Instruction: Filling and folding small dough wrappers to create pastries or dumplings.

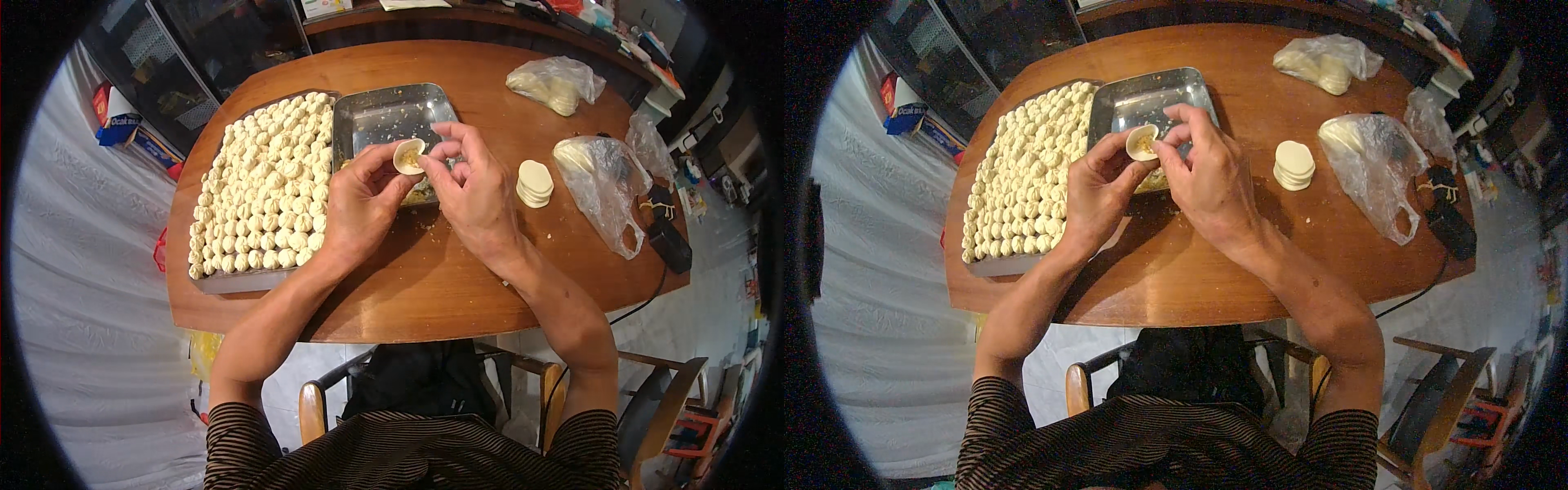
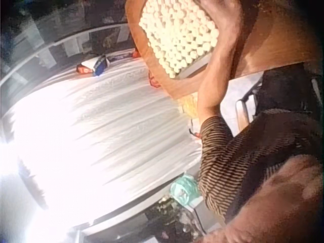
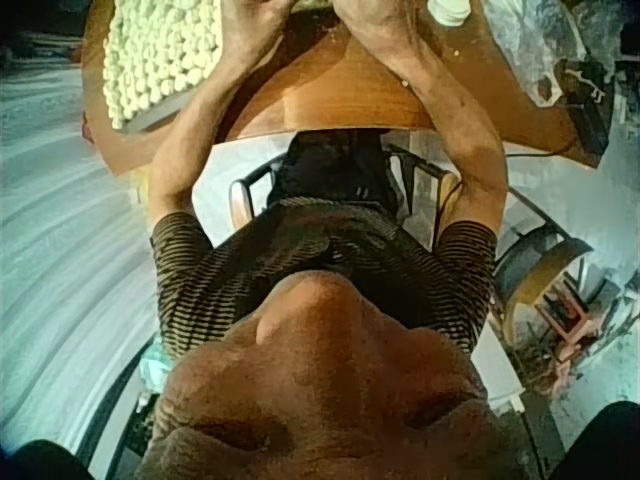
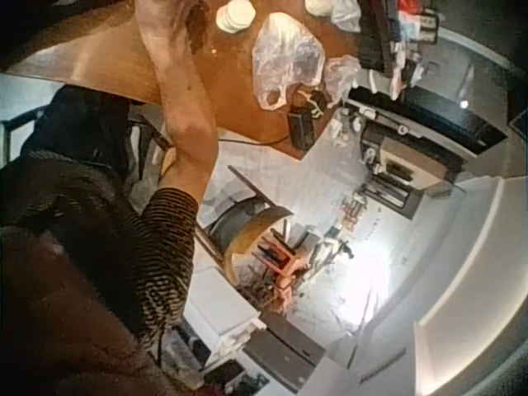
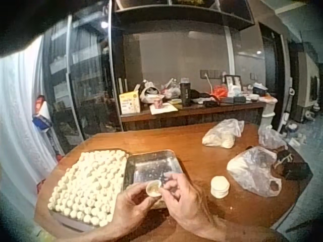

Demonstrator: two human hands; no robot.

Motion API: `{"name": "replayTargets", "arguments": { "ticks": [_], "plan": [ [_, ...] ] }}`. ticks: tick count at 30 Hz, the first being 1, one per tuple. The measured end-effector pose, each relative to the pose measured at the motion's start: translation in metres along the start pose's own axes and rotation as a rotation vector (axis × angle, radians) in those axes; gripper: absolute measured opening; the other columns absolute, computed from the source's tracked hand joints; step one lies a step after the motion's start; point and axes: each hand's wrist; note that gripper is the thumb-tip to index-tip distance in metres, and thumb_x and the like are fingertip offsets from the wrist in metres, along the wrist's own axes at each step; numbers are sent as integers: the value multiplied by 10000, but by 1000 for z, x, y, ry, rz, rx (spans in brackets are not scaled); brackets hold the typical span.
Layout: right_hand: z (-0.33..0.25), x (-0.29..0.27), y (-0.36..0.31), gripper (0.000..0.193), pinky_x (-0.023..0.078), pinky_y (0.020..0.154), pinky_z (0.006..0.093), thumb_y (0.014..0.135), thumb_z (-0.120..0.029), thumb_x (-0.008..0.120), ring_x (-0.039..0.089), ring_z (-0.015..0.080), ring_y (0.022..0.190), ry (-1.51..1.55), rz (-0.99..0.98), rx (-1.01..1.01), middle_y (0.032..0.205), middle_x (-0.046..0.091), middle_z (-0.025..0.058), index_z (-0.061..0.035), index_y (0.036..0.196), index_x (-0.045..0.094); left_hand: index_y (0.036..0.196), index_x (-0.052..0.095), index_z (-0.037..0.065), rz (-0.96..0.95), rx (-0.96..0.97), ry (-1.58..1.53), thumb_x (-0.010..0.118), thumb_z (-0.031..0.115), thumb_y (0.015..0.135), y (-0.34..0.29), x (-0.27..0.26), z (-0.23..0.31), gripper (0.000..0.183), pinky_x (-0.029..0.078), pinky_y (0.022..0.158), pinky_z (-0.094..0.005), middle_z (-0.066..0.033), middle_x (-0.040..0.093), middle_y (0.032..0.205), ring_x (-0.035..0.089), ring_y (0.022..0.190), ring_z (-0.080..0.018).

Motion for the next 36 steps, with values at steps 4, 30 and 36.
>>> {"name": "replayTargets", "arguments": {
  "ticks": [4, 30, 36],
  "plan": [
    [7, 3, 0, 158, 550, 622, 388, 921, -41, 749, 713, 287, 735, -27, 30, -145, 906, 714, 155, 13, 1052, 679, 1286, 664, -47, -5, -19, 18, 691, -65, 970, -1, -1, 2, 318, 563, 1011, -303, -72, 707, 1200, 685, 1136, -159],
    [12, -1, 2, 108, 543, 683, 486, 960, -69, 696, 677, 415, 835, -228, 39, -329, 942, 666, 170, -16, 1007, 615, 1283, 635, -44, 12, -47, -76, 697, -28, 984, -2, 1, 4, 306, 595, 932, -301, -101, 730, 1154, 710, 1030, -151],
    [8, 0, 0, 134, 560, 717, 454, 943, -40, 708, 705, 389, 876, -90, 32, -215, 977, 699, 175, -4, 1047, 633, 1300, 635, -45, 4, -73, -85, 690, -10, 996, -1, 1, 5, 310, 591, 919, -288, -98, 734, 1146, 711, 1017, -142]
  ]
}}
Point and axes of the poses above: each hand's wrist, its own y-axis towards the middle knuckle, its own x-axis out of the palm, z = x × y
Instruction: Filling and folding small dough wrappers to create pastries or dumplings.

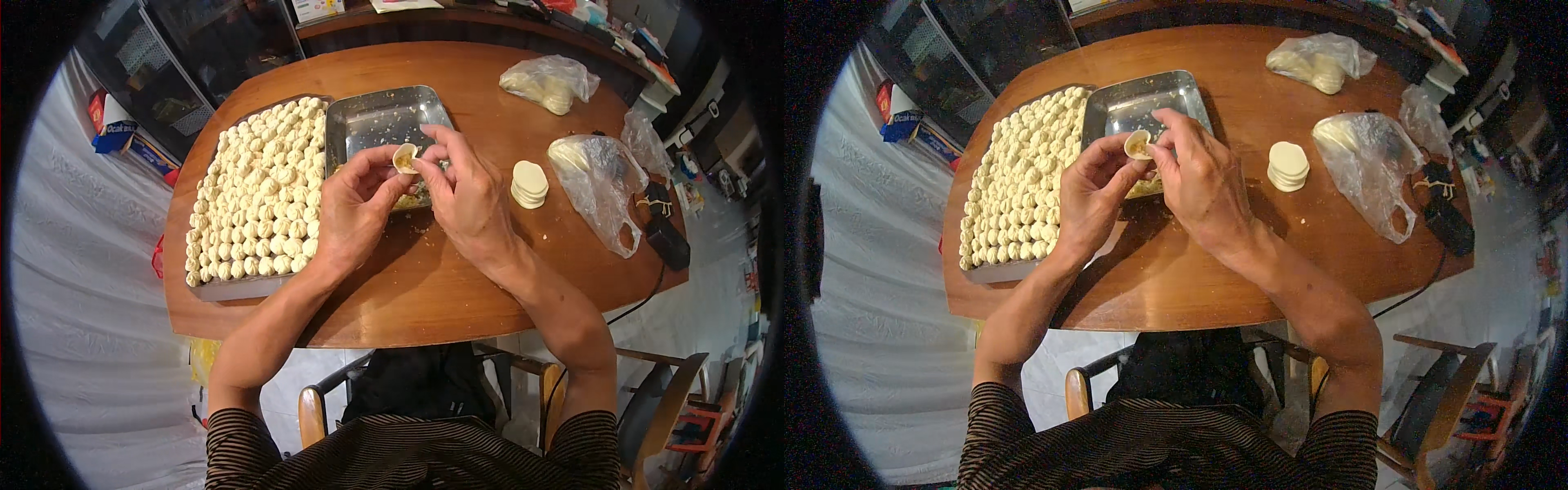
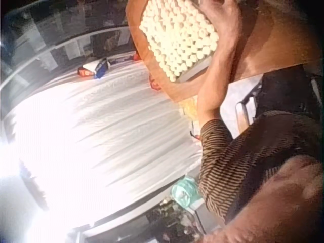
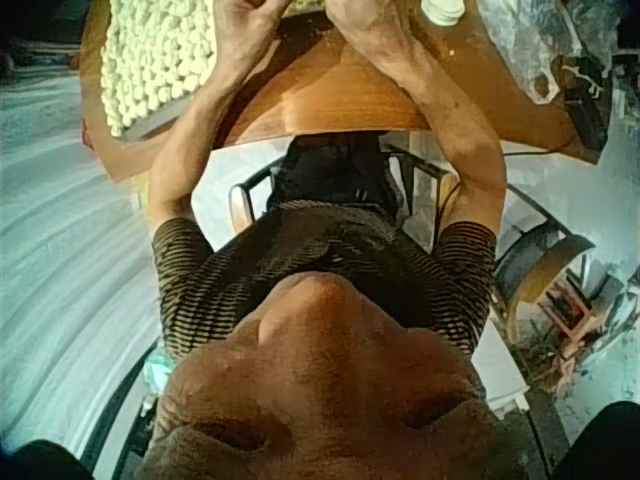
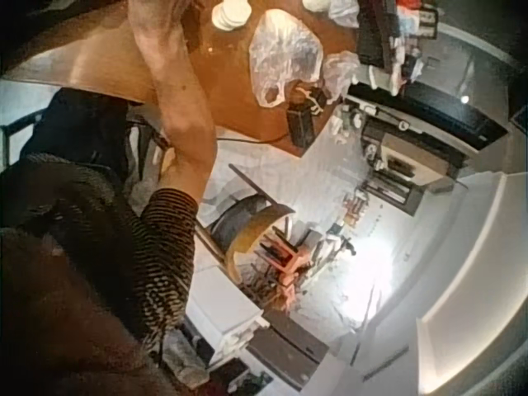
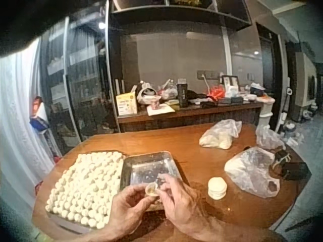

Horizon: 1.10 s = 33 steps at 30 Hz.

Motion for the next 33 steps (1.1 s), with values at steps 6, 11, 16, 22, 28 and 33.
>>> {"name": "replayTargets", "arguments": {
  "ticks": [6, 11, 16, 22, 28, 33],
  "plan": [
    [2, -1, 1, 115, 553, 715, 456, 944, -37, 703, 691, 387, 841, -75, 14, -110, 940, 680, 173, 3, 1030, 639, 1287, 637, -46, 0, -47, 0, 699, -33, 979, -1, 2, 7, 315, 596, 919, -280, -90, 734, 1117, 706, 1003, -130],
    [-1, -2, 1, 81, 543, 699, 469, 958, -39, 684, 675, 400, 823, -114, -3, -118, 916, 657, 174, 0, 994, 623, 1256, 641, -43, 10, -16, -47, 703, -67, 958, 0, 4, 2, 305, 603, 896, -264, -75, 735, 1087, 703, 981, -116],
    [0, -3, 1, 66, 536, 694, 489, 979, -43, 652, 666, 415, 830, -145, -29, -139, 935, 643, 181, -1, 994, 604, 1282, 636, -27, 11, -6, -19, 713, -58, 960, -1, 4, 4, 333, 605, 919, -282, -69, 723, 1110, 697, 989, -119],
    [1, -5, 1, 76, 531, 694, 511, 984, -46, 642, 662, 432, 846, -167, -60, -130, 948, 636, 188, 0, 1010, 587, 1290, 637, -23, -12, -14, 19, 696, -34, 981, 0, 1, 0, 315, 609, 934, -298, -85, 731, 1139, 712, 1015, -143],
    [5, -3, 0, 123, 547, 703, 494, 972, -50, 668, 687, 428, 868, -109, -35, -109, 974, 670, 192, -3, 1050, 586, 1304, 629, -40, -22, -30, -17, 687, -6, 999, -1, 2, 3, 313, 602, 955, -312, -108, 734, 1158, 719, 1050, -164],
    [-2, -3, 0, 222, 564, 702, 457, 936, -9, 708, 714, 400, 877, 26, -33, 30, 1012, 696, 192, -6, 1141, 624, 1303, 629, -44, -38, -19, -39, 679, 0, 1007, -1, 1, 4, 304, 595, 942, -304, -103, 734, 1148, 715, 1037, -158]
  ]
}}
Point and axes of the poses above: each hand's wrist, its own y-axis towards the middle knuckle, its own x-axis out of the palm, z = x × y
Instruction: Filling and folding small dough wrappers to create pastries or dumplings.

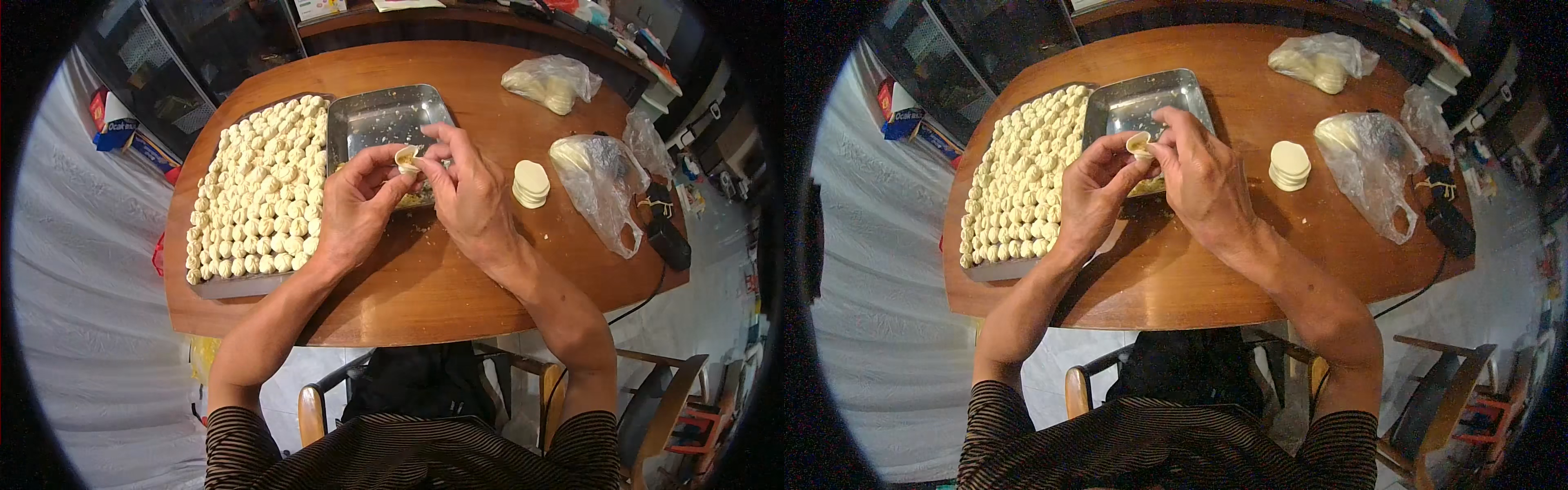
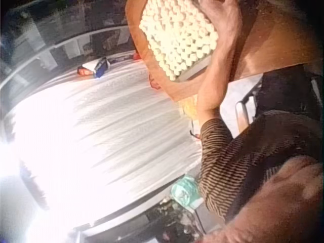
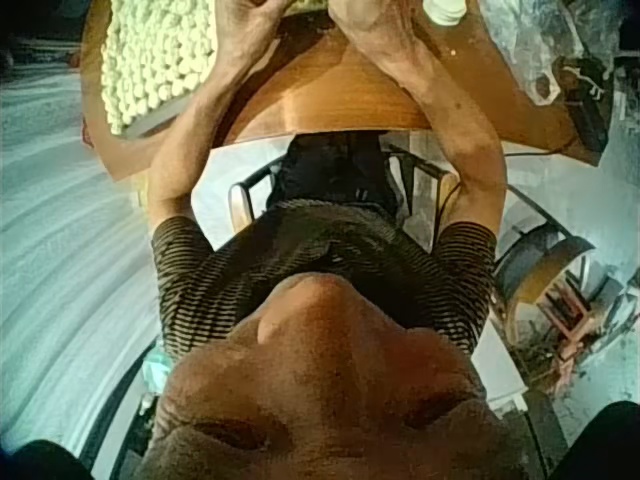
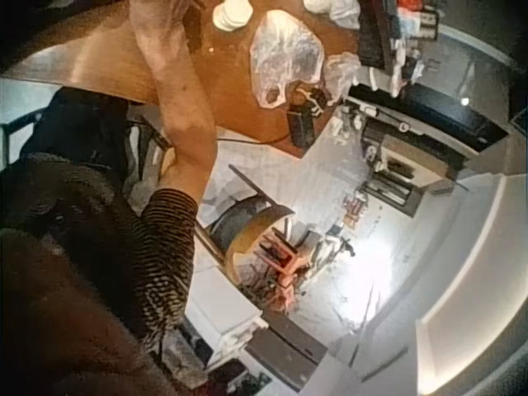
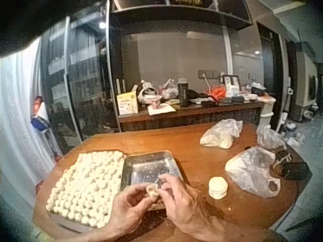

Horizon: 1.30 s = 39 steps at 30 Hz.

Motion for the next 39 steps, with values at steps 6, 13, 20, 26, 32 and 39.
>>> {"name": "replayTargets", "arguments": {
  "ticks": [6, 13, 20, 26, 32, 39],
  "plan": [
    [-1, -1, 3, 171, 565, 683, 454, 927, 11, 708, 704, 382, 836, -128, 36, -202, 956, 677, 174, 1, 1092, 662, 1281, 637, -58, 10, 3, -19, 671, 9, 1018, 0, 1, 2, 273, 601, 888, -274, -92, 732, 1111, 712, 970, -134],
    [2, 0, 2, 68, 558, 656, 465, 962, -31, 680, 681, 397, 800, -153, 35, -212, 927, 646, 170, 3, 1006, 642, 1320, 579, -70, 20, -45, -95, 662, -20, 1010, 0, 3, 5, 324, 616, 896, -286, -130, 714, 1146, 711, 990, -154],
    [1, -3, 1, 75, 551, 647, 493, 976, -22, 643, 684, 418, 823, -227, -13, -197, 973, 634, 175, -5, 1026, 590, 1301, 573, -61, 28, 7, -144, 650, -47, 1006, 0, 4, 3, 305, 629, 892, -294, -141, 707, 1162, 713, 992, -162],
    [3, -3, 1, 82, 549, 652, 499, 975, -28, 643, 681, 421, 825, -235, -12, -197, 975, 630, 178, -7, 1030, 586, 1278, 617, -58, 25, -40, -92, 649, -44, 1009, -1, 3, 6, 271, 626, 881, -288, -124, 723, 1151, 721, 952, -154],
    [5, -3, 1, 112, 554, 664, 486, 969, -47, 674, 680, 413, 815, -189, 12, -201, 940, 641, 178, -6, 1032, 591, 1290, 623, -66, 26, -12, -138, 668, -32, 1002, -1, 5, 2, 293, 618, 864, -276, -112, 726, 1150, 718, 972, -145],
    [0, 0, 1, 179, 572, 696, 458, 949, -30, 700, 700, 412, 843, -124, 42, -162, 1000, 680, 185, 3, 1109, 627, 1301, 631, -64, 19, -33, -90, 682, -14, 1000, 0, 1, -1, 310, 621, 880, -281, -108, 727, 1169, 714, 986, -132]
  ]
}}
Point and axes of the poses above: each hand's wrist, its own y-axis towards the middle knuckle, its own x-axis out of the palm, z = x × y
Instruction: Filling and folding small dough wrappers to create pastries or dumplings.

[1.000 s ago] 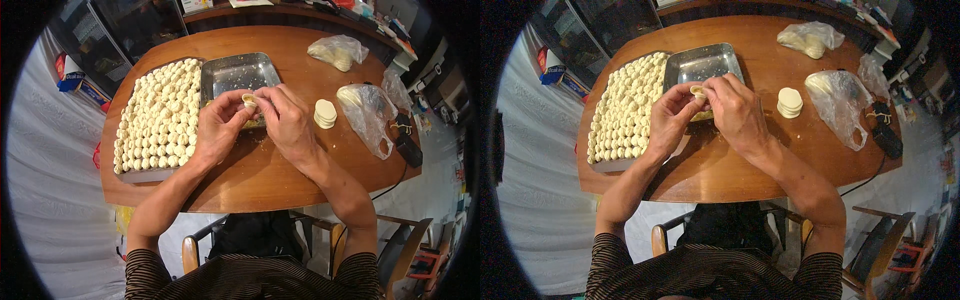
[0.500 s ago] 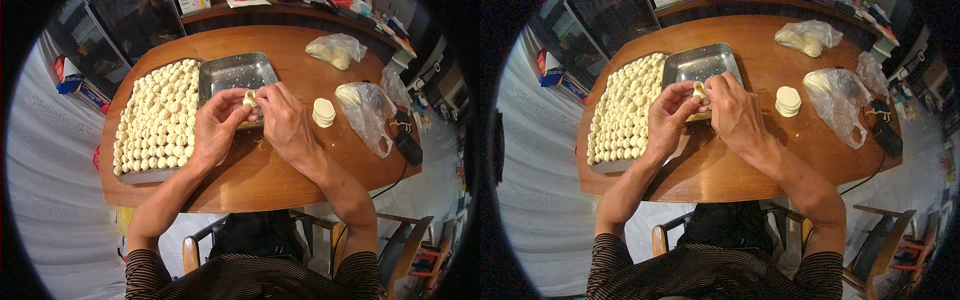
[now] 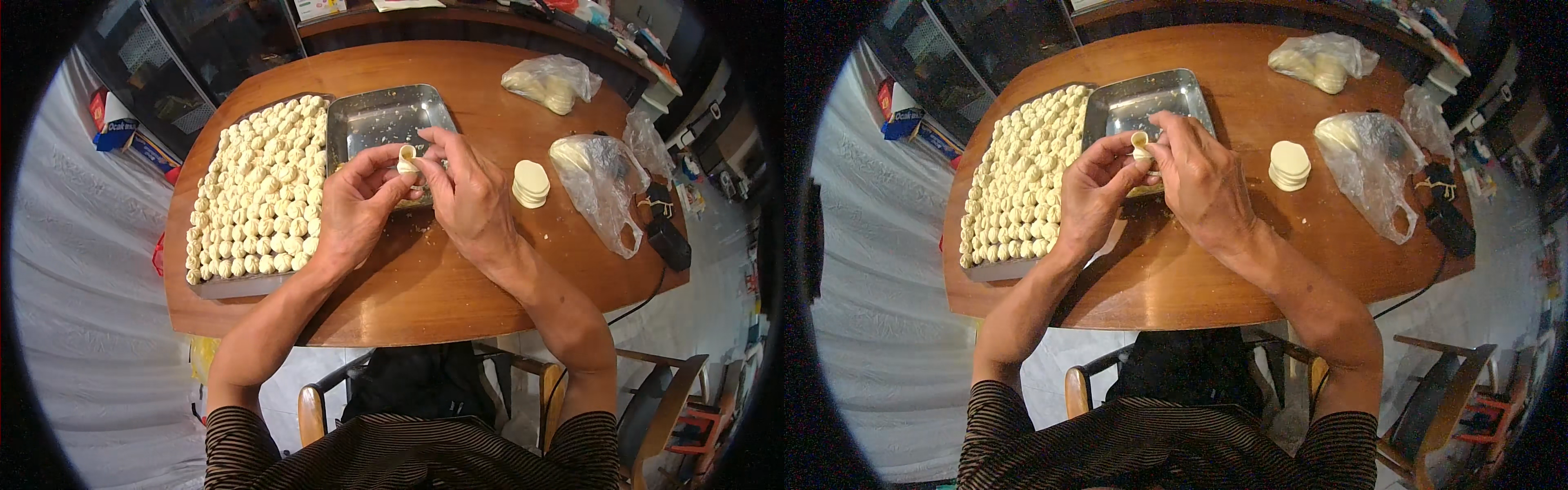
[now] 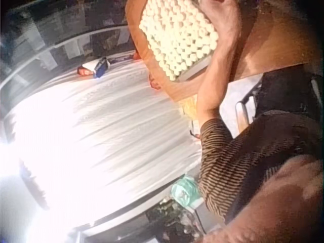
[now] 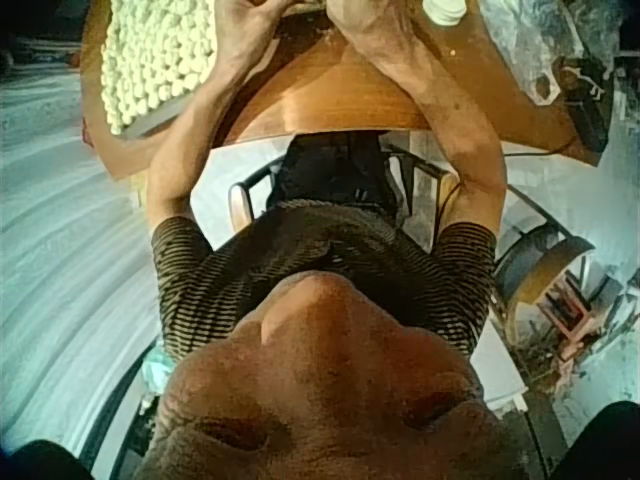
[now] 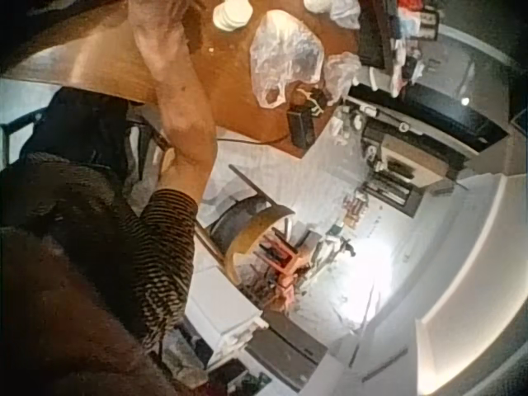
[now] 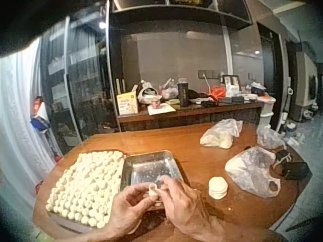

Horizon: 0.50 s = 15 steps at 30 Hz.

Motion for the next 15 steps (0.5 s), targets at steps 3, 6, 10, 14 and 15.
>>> {"name": "replayTargets", "arguments": {
  "ticks": [3, 6, 10, 14, 15],
  "plan": [
    [2, 0, 1, 201, 574, 690, 466, 954, -30, 692, 700, 411, 836, -43, -7, -55, 990, 677, 181, -9, 1148, 642, 1307, 632, -63, 5, 9, 7, 677, -10, 1005, 0, 2, 2, 310, 619, 876, -279, -104, 730, 1171, 713, 986, -130],
    [1, -2, 1, 172, 573, 676, 468, 959, -34, 687, 701, 406, 836, -55, -26, -54, 982, 672, 176, -20, 1127, 653, 1311, 632, -63, -2, 10, 15, 671, -1, 1013, 0, 2, 1, 307, 613, 876, -272, -100, 735, 1154, 713, 982, -130],
    [1, -1, 1, 141, 570, 669, 469, 962, -35, 683, 700, 404, 830, -55, -22, -55, 964, 665, 172, -20, 1100, 657, 1311, 634, -64, -3, 1, 34, 666, 10, 1021, 0, 0, 1, 302, 608, 885, -265, -98, 741, 1128, 715, 973, -132],
    [1, -1, 0, 107, 566, 662, 470, 959, -34, 688, 693, 405, 817, -66, -18, -58, 946, 656, 171, -14, 1058, 654, 1305, 639, -64, 7, -17, 48, 669, 16, 1022, -1, 2, 3, 296, 606, 888, -265, -98, 743, 1120, 715, 966, -133],
    [1, -1, 0, 97, 564, 660, 470, 958, -35, 689, 691, 404, 812, -71, -19, -58, 940, 653, 171, -12, 1045, 652, 1310, 635, -63, 5, -17, 44, 669, 15, 1021, 0, 2, 3, 302, 607, 890, -266, -101, 741, 1125, 715, 970, -134]
  ]
}}
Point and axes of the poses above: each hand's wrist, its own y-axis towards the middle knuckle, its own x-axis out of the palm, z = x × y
